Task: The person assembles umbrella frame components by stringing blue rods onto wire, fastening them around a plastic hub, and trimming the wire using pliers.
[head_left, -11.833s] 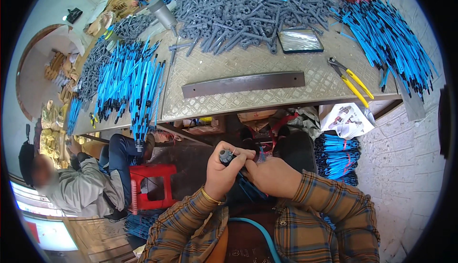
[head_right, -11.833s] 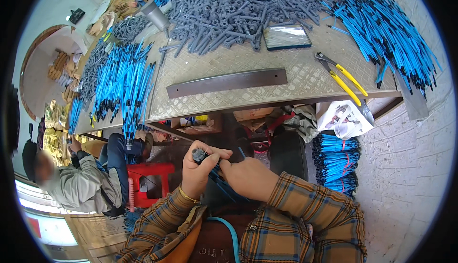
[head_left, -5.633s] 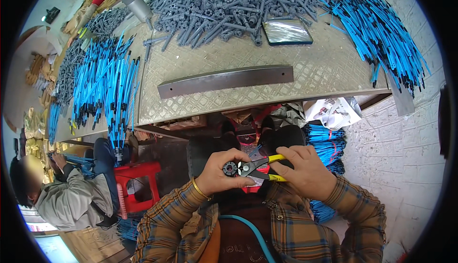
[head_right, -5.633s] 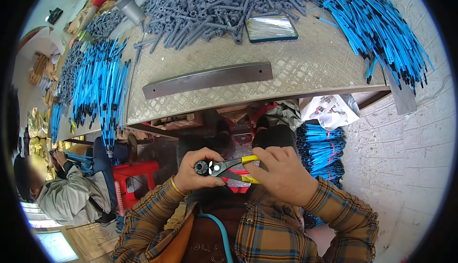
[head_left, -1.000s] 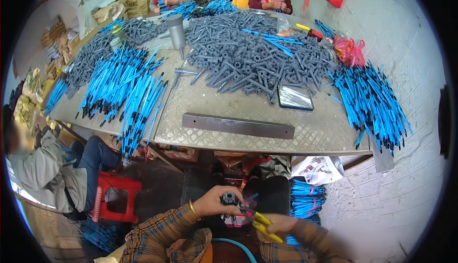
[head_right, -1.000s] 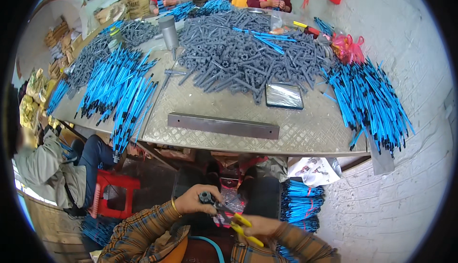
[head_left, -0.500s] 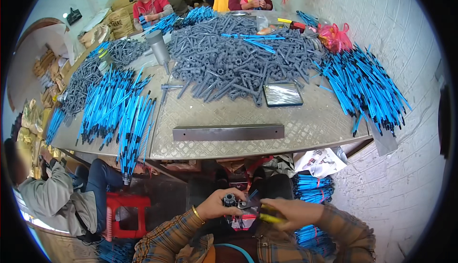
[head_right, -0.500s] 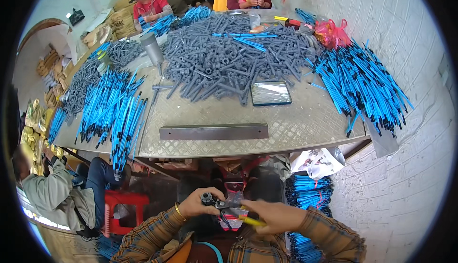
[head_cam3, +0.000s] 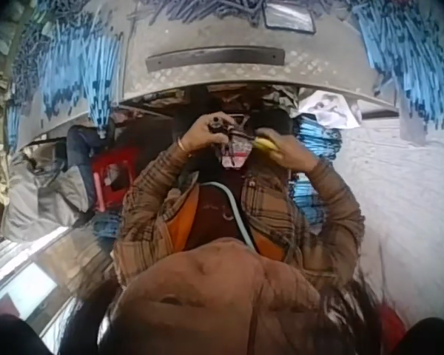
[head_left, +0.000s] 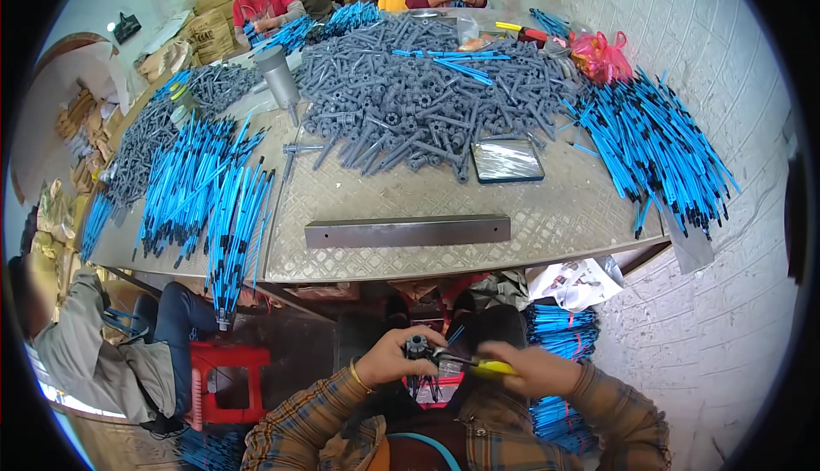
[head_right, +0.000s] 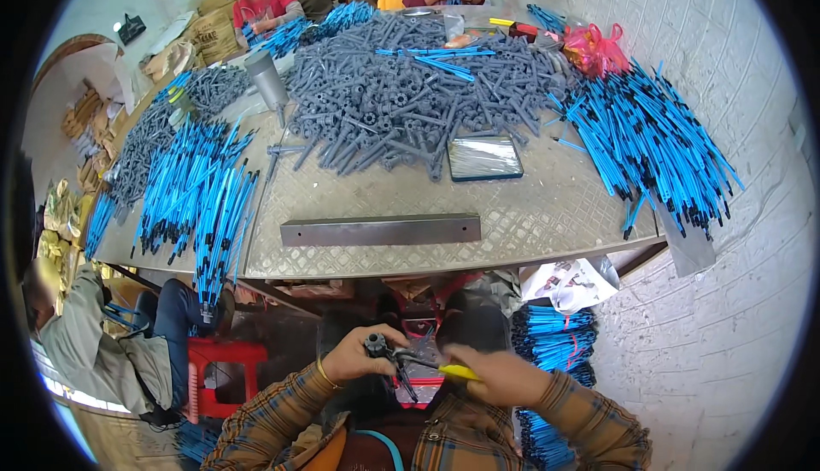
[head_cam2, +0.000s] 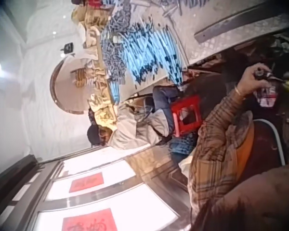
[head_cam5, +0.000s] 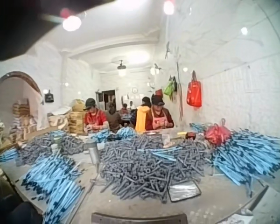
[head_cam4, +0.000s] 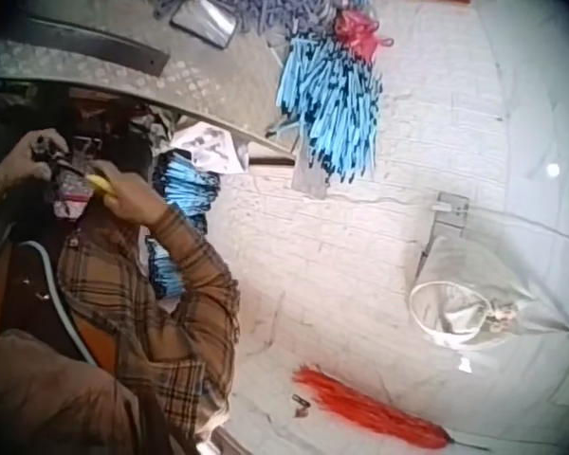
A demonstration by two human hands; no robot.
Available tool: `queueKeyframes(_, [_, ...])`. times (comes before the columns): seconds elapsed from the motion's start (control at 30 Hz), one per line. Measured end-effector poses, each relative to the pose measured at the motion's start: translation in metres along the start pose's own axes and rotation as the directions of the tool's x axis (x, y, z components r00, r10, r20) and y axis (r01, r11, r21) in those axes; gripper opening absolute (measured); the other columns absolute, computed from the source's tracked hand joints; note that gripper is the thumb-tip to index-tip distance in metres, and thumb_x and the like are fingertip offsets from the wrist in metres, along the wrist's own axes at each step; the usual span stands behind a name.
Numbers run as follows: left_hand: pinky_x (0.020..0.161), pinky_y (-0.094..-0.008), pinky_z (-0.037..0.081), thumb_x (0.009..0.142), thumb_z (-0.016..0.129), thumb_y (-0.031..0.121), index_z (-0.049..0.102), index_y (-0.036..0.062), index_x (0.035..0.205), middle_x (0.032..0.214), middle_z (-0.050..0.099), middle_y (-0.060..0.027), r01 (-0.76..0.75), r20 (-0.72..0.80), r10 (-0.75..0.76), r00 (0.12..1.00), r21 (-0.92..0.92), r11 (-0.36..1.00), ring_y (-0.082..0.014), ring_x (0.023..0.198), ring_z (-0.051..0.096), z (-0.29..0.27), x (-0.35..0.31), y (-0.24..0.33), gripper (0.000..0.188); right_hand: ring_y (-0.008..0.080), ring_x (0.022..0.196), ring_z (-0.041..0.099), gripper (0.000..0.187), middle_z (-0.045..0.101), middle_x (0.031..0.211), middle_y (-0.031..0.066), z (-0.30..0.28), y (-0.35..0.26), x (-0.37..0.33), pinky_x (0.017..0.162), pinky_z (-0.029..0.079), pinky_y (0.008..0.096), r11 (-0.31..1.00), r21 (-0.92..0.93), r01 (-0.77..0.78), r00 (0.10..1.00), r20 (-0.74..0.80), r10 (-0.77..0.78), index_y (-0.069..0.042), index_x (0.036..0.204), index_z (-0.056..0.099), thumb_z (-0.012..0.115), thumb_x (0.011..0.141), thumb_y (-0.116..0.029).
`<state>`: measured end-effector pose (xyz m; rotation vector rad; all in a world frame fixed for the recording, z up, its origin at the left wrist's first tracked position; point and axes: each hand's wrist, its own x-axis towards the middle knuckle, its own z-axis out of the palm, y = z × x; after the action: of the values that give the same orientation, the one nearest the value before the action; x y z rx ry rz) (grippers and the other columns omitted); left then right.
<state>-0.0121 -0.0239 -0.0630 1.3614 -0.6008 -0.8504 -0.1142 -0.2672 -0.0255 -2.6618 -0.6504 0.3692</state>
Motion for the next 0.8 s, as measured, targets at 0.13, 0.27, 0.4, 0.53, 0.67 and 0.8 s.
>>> queueKeyframes(0.13, [0.082,-0.0269,0.042,0.065,0.079,0.011,0.059,0.0014,0.097,0.097,0.059,-0.0035,-0.011,0.18,0.014,0.984,-0.021,1.0,-0.0123,0.091,0.054,0.003,0.01,0.006,0.039,0.0145,0.078,0.057,0.048,0.057,0.082,0.0061,0.055,0.01,-0.025,0.064,0.047,0.028,-0.356,0.774,-0.523,0.851,0.457,-0.257,-0.002,0.126,0.034,0.054,0.088,-0.023])
queueKeyframes(0.27, [0.082,-0.0267,0.042,0.065,0.078,0.012,0.059,0.0018,0.099,0.095,0.059,-0.0034,0.031,0.168,-0.029,0.985,-0.011,0.999,-0.0123,0.09,0.054,-0.001,0.008,0.006,0.041,0.0158,0.068,0.057,0.045,0.056,0.078,0.0075,0.006,0.008,-0.011,0.056,0.046,0.029,0.306,0.907,-0.29,0.937,0.334,-0.102,-0.003,0.124,0.035,0.054,0.088,-0.022])
queueKeyframes(0.4, [0.082,-0.0267,0.042,0.065,0.078,0.012,0.059,0.0023,0.099,0.093,0.06,-0.0035,0.031,0.049,-0.027,0.998,-0.087,0.996,-0.0124,0.089,0.053,0.001,0.006,0.005,0.04,0.0106,0.077,0.054,0.047,0.055,0.094,0.0013,-0.015,-0.005,-0.005,0.067,0.047,0.024,0.994,-0.097,0.045,0.999,-0.016,-0.046,-0.004,0.124,0.041,0.058,0.086,-0.025])
queueKeyframes(0.53, [0.081,-0.0272,0.042,0.065,0.078,0.012,0.059,0.0025,0.1,0.093,0.059,-0.0034,-0.025,0.172,0.028,0.985,-0.023,0.999,-0.0124,0.087,0.053,0.001,0.014,0.008,0.041,0.0094,0.082,0.054,0.053,0.056,0.098,0.0032,0.075,0.019,-0.021,0.069,0.046,0.0236,-0.117,0.846,-0.519,0.852,0.503,-0.146,-0.003,0.127,0.04,0.06,0.084,-0.027])
queueKeyframes(0.67, [0.082,-0.0272,0.042,0.064,0.079,0.015,0.059,0.0021,0.1,0.095,0.058,-0.0036,0.026,0.3,-0.034,0.953,0.029,0.999,-0.0123,0.088,0.053,-0.003,0.012,0.004,0.043,0.0115,0.085,0.056,0.053,0.056,0.099,0.0048,0.064,0.007,-0.029,0.072,0.047,0.0261,-0.408,0.746,-0.526,0.85,0.438,-0.294,-0.002,0.127,0.04,0.06,0.084,-0.027])
queueKeyframes(0.8, [0.081,-0.0274,0.042,0.064,0.08,0.016,0.06,0.0013,0.1,0.093,0.059,-0.0044,0.04,0.143,-0.032,0.989,-0.051,0.998,-0.0128,0.089,0.054,-0.003,0.013,0.003,0.043,0.0114,0.084,0.056,0.054,0.057,0.096,0.0079,0.002,0.005,-0.015,0.07,0.046,0.0249,0.199,0.881,-0.429,0.878,0.459,-0.137,0.001,0.126,0.039,0.059,0.085,-0.029])
